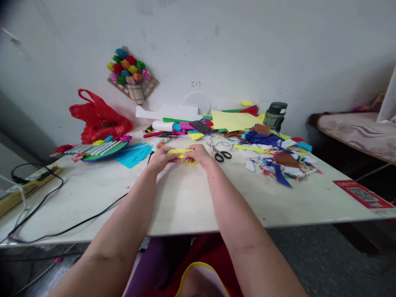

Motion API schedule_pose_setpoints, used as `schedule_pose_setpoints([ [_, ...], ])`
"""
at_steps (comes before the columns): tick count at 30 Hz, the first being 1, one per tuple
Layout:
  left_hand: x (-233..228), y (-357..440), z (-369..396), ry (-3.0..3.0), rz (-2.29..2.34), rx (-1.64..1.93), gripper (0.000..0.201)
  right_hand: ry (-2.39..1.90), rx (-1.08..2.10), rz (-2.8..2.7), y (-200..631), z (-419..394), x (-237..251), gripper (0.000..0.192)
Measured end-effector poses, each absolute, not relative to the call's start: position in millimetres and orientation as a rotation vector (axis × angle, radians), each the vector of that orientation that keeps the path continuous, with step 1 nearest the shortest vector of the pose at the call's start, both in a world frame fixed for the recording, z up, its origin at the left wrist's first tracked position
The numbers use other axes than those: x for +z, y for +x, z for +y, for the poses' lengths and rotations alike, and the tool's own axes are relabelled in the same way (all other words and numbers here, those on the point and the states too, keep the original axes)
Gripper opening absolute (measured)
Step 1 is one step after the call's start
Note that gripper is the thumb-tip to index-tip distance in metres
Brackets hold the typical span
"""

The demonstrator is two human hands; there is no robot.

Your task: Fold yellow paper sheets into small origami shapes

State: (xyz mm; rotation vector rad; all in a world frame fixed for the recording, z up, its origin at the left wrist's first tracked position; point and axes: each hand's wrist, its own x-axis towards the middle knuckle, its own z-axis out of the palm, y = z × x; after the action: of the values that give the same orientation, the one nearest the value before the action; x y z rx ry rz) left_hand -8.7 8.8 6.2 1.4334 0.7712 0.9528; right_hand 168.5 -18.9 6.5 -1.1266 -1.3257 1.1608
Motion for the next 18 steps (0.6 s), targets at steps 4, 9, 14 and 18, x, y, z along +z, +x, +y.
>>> schedule_pose_setpoints([
  [4, 4.6, -9.3, 10.3, 1.410, 0.748, 0.955, 0.030, -1.134, 1.168, -1.290, 166.9, -19.9, 8.3, 0.017],
  [9, 1.5, -11.2, 13.6, 1.367, 0.675, 0.947, 0.027, -1.110, 1.178, -1.257, 167.9, -18.7, 7.7, 0.018],
  [14, 0.6, -13.3, 15.2, 1.294, 0.653, 0.926, 0.028, -1.040, 1.194, -1.250, 169.8, -16.5, 5.5, 0.026],
  [18, 2.8, -13.3, 12.8, 1.246, 0.621, 0.938, 0.027, -0.962, 1.208, -1.251, 170.8, -15.2, 4.5, 0.030],
])
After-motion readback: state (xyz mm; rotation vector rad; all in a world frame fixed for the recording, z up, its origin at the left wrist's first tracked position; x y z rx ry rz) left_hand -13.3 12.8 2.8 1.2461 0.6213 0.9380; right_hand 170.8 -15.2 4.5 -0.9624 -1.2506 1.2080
